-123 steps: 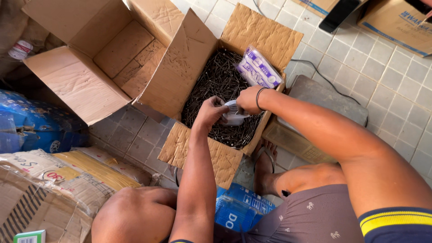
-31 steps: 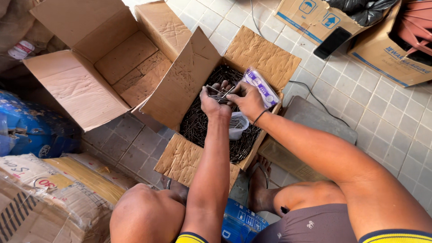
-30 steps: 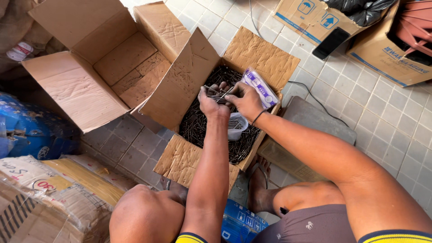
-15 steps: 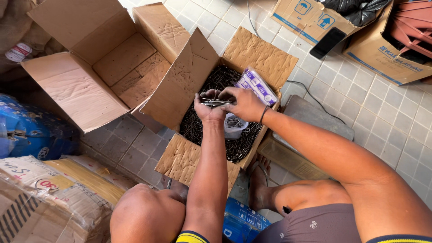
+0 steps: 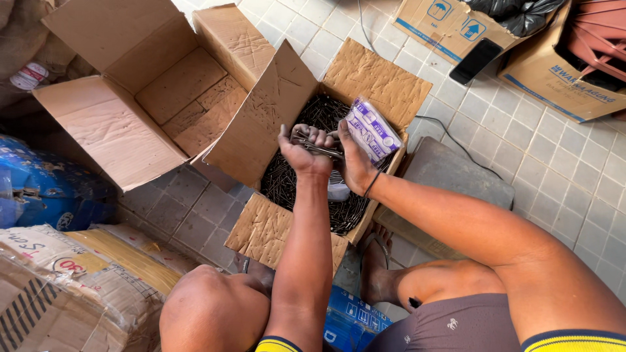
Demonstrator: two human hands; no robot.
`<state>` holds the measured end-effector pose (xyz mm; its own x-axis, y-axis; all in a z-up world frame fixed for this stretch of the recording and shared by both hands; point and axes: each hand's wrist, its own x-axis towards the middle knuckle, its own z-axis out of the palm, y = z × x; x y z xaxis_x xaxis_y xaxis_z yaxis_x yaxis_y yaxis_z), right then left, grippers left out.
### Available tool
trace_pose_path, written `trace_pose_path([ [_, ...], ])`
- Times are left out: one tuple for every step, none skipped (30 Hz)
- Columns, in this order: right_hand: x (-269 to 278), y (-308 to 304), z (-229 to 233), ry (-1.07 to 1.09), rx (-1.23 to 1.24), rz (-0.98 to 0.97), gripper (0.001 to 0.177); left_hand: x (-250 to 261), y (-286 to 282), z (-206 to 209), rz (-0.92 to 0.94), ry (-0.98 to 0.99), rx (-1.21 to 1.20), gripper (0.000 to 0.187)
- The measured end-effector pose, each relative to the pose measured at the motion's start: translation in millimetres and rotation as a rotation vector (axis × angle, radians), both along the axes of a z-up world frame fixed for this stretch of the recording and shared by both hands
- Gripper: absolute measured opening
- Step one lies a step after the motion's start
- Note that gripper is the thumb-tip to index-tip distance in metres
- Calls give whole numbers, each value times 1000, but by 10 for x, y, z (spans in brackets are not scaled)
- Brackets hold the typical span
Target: The person sorts and places metal nails from a cardboard box into a plastic container by hand.
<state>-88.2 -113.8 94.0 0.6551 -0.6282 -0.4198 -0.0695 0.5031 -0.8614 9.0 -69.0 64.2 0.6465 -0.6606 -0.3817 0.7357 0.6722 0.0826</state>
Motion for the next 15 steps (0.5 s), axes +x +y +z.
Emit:
trace_pose_path([
  [5,-17,-55,2,3,2,67,-7,-65,-125,2,2,3,63],
  [6,-46,-102,-18,-29,-43,61,-17,-146,-241,2,-28,23,59],
  [6,-76,-149,-38,-62,-89,56,-27,-227,-357,2,-57,43,56],
  [24,-64,-137,-37,-59,-89,56,-75,-242,-377,2,-56,46,56],
  [43,-51,-126,-20,-79,-132,56,-123,-254,-399,-5,-34,6,46],
  [50,-44,-109,-2,-101,-175,56,-183,-274,-416,-12,-12,-35,36],
  [52,-28,-54,0,-100,-176,56,-205,-276,-395,-13,-10,-34,36],
  [69,-15,6,19,-130,-183,56,-212,-281,-367,-5,-35,-52,20],
  [83,-3,68,39,-160,-189,57,-221,-285,-338,4,-59,-70,32],
  [79,-21,35,39,-159,-191,57,-217,-273,-360,2,-59,-69,32],
  [73,-40,2,44,-174,-191,62,-215,-261,-381,11,-31,-92,34],
  [77,-60,-27,48,-189,-191,68,-203,-251,-397,22,-5,-115,37],
  [70,-31,36,47,-189,-191,68,-177,-245,-441,22,-6,-114,37],
  [58,6,95,90,-240,-128,77,-157,-230,-488,11,2,-126,34],
  [48,43,154,132,-291,-65,86,-136,-213,-536,1,10,-137,32],
])
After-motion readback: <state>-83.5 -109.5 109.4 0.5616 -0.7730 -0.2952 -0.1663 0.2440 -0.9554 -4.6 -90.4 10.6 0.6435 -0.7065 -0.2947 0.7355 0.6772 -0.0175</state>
